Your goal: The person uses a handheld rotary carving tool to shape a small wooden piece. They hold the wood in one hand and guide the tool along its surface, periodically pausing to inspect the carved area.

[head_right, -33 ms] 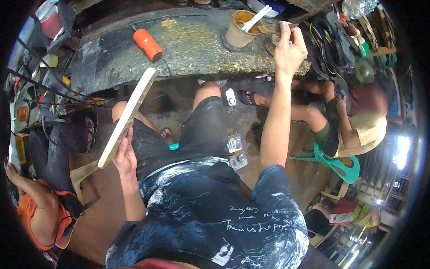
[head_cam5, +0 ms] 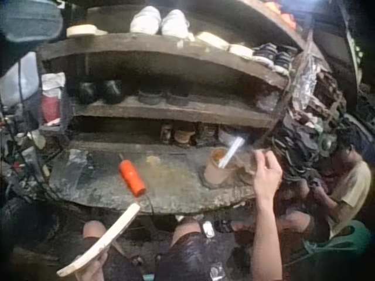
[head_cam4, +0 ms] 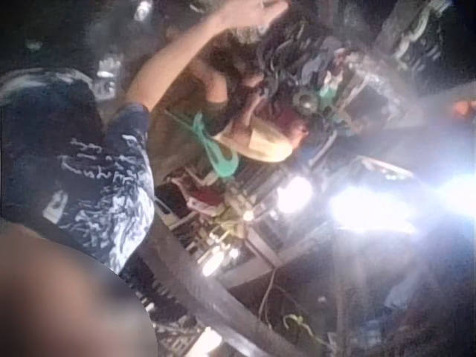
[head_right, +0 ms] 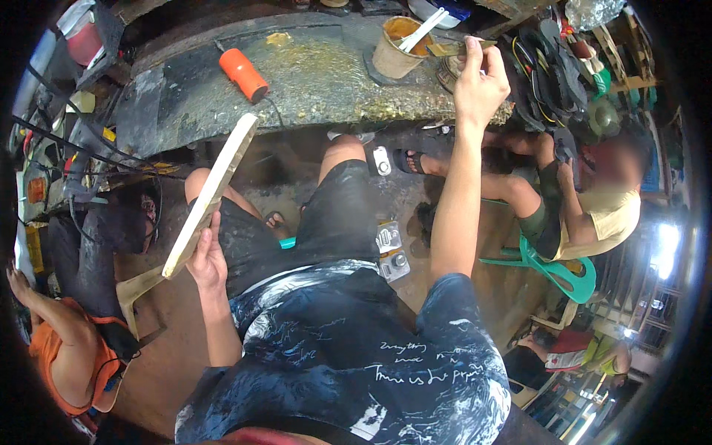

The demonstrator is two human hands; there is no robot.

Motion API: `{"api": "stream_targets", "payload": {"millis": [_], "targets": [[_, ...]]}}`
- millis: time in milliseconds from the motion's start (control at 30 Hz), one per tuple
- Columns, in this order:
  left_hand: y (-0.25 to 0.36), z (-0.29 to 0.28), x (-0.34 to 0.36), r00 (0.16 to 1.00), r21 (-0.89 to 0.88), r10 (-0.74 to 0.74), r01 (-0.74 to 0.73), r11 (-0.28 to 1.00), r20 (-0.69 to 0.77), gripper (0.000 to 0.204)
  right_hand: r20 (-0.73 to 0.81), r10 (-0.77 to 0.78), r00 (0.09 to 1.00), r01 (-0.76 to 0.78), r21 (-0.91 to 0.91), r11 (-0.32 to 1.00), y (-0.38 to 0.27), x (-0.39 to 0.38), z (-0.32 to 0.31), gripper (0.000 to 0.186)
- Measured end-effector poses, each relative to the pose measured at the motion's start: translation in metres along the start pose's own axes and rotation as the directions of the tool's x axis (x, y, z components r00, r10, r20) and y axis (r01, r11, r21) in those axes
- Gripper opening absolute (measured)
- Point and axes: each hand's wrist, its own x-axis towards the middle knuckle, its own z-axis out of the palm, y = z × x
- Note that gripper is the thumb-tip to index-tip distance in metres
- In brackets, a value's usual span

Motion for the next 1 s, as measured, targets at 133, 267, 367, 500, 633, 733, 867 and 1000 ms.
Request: {"api": "stream_targets", "payload": {"millis": [133,267,367,500,633,733,867,1000], "targets": [[-0.004,-0.001,-0.002,1.000,0.010,-0.011,0.011,1.000,0.006,0.012,-0.013,0.065,0.998,-0.064,0.077,0.995,0.011,-0.004,-0.007,0.029],[-0.005,-0.005,-0.005,1.000,-0.005,-0.007,0.007,1.000,-0.004,0.011,-0.048,0.276,0.960,-0.249,0.305,0.919,0.028,-0.009,-0.012,0.027],[-0.007,-0.002,-0.005,0.998,-0.088,0.005,0.000,0.996,0.060,0.014,0.054,0.373,0.926,-0.353,0.469,0.810,0.042,-0.013,-0.019,0.029],[-0.020,0.015,0.002,0.984,-0.120,-0.006,0.027,0.992,0.176,0.025,0.092,0.582,0.808,-0.514,0.593,0.620,0.060,-0.024,-0.025,0.031],[-0.041,0.036,0.016,0.963,-0.104,-0.015,0.045,0.994,0.270,0.031,0.253,0.633,0.732,-0.629,0.608,0.485,0.067,-0.037,-0.031,0.031],[-0.054,0.050,0.022,0.951,-0.073,-0.040,0.066,0.995,0.308,0.034,0.291,0.650,0.702,-0.660,0.609,0.440,0.061,-0.051,-0.033,0.031],[-0.063,0.066,0.024,0.942,-0.033,-0.085,0.101,0.994,0.325,0.033,0.365,0.655,0.662,-0.716,0.566,0.409,0.039,-0.079,-0.030,0.033],[-0.067,0.077,0.022,0.945,-0.027,-0.150,0.165,0.986,0.289,0.031,0.444,0.607,0.659,-0.737,0.545,0.401,0.016,-0.107,-0.018,0.032]]}}
